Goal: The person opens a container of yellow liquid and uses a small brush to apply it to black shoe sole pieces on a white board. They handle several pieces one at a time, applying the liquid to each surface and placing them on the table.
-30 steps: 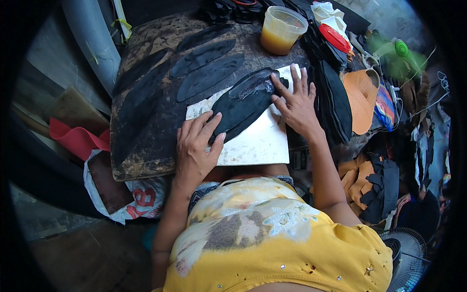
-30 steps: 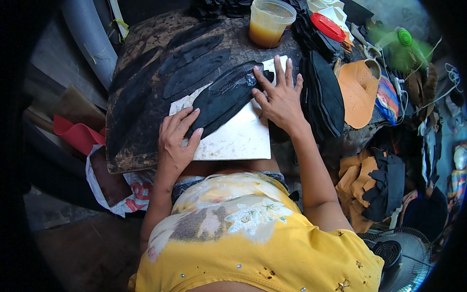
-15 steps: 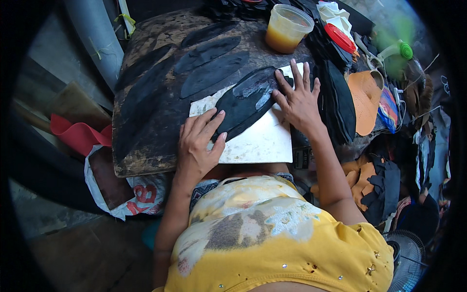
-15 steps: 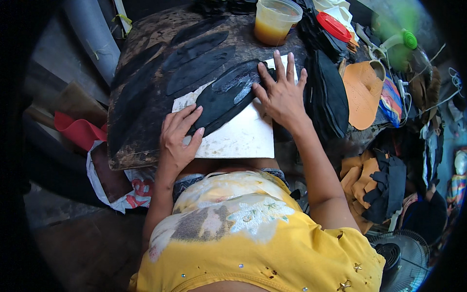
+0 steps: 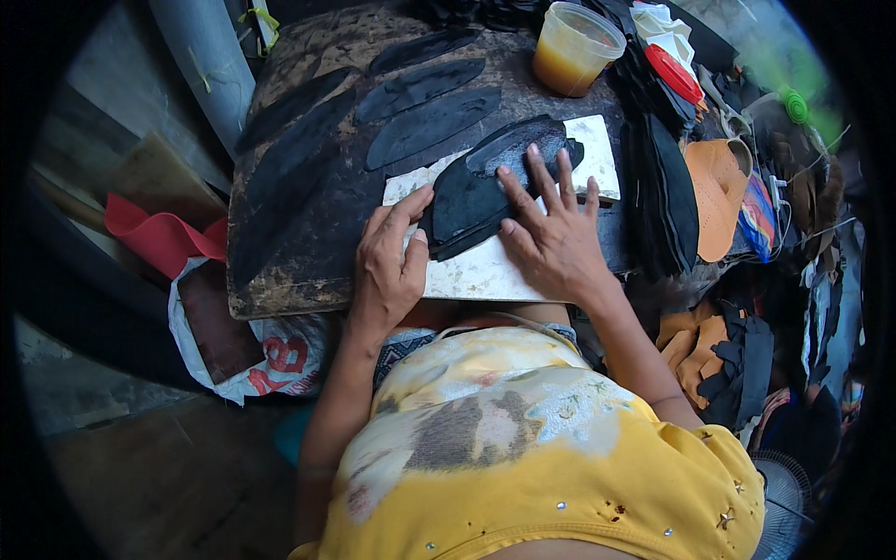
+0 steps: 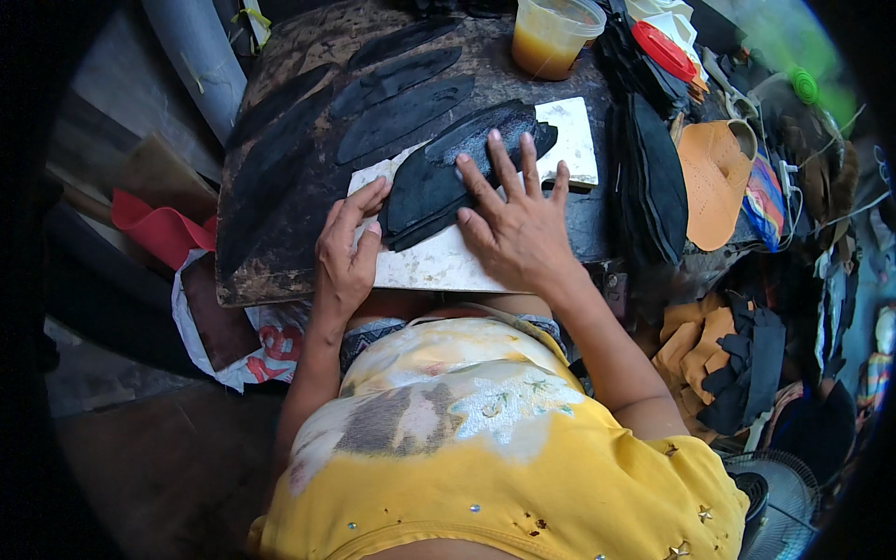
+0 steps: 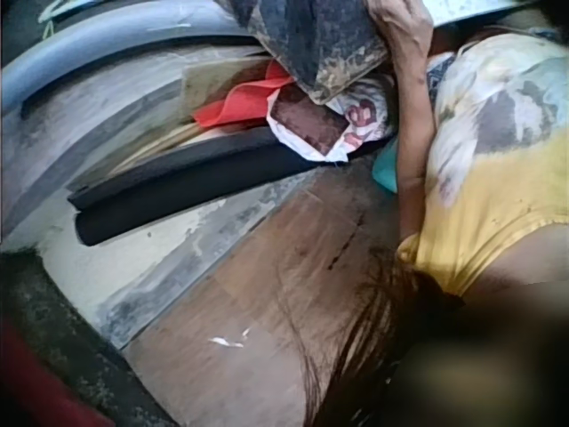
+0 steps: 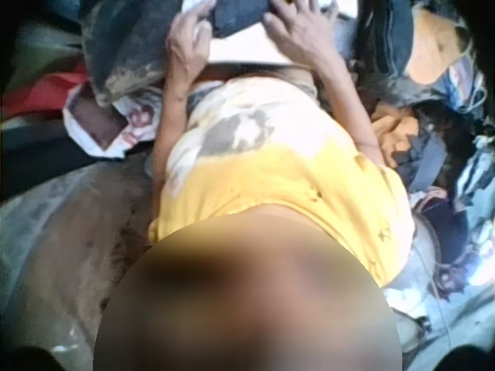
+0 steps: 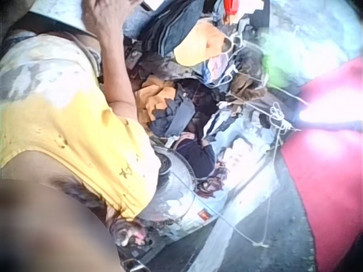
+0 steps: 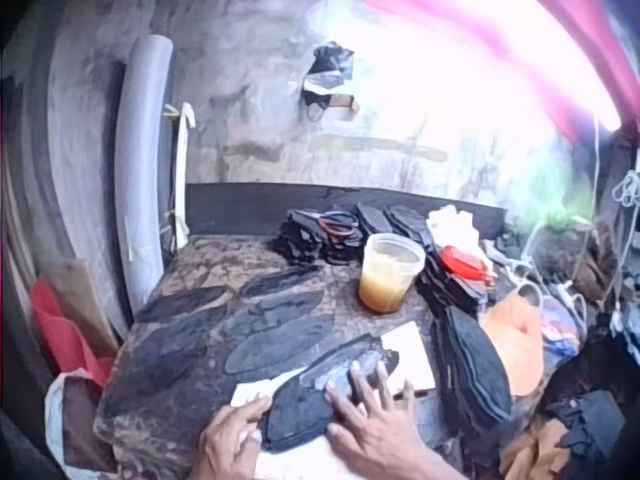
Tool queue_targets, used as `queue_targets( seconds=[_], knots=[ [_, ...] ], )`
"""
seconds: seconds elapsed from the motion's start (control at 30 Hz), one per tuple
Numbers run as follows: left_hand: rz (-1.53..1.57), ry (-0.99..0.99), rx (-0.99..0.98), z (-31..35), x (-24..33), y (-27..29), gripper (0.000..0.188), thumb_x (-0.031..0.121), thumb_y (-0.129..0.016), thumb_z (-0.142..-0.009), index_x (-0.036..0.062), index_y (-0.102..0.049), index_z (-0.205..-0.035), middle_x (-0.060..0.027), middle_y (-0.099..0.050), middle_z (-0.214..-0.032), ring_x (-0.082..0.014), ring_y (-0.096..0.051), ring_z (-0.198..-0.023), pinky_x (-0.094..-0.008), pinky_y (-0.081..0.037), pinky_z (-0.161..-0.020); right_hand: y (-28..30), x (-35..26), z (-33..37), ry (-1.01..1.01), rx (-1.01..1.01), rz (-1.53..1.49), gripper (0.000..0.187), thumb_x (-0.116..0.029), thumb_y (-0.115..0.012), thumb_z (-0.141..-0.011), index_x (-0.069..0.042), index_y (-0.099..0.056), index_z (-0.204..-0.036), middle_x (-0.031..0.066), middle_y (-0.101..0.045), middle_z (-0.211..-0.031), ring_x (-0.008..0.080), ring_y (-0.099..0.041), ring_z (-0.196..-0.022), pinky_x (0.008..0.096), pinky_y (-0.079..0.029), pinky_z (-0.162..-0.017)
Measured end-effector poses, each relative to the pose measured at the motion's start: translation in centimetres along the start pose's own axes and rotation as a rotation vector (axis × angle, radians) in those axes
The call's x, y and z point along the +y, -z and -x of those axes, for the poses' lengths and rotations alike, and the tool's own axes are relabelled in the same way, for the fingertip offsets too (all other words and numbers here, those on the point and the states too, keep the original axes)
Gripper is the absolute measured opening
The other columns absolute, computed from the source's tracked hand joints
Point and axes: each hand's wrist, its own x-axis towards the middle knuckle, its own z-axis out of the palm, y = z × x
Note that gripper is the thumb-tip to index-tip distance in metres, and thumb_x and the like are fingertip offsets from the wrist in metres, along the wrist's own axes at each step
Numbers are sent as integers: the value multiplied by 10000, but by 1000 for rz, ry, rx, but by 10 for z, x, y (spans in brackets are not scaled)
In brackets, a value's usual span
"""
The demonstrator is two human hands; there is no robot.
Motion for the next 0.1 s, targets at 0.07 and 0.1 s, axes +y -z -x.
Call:
queue_targets(
  seconds=[0.07,0.1],
  knots=[
    [32,17,23,0,-2,-2,458,33,-533,-853,-11,-551,-1309,-219,-632,-1189,-356,-575,-1148,-439,-437,-1011,0,-10,3,21,-27,44,596,-505,-407,-981,-329,-298,-1540,119,-158,-1634,392,-27,-1508,720,-31,-1108],
    [10,25,23,1,-4,-3,468,30,-531,-854,-1,-550,-1320,-218,-630,-1198,-350,-574,-1163,-439,-435,-1016,2,-12,5,17,-35,46,596,-505,-407,-981,-329,-298,-1540,119,-158,-1634,392,-27,-1508,720,-31,-1108]
  ],
)
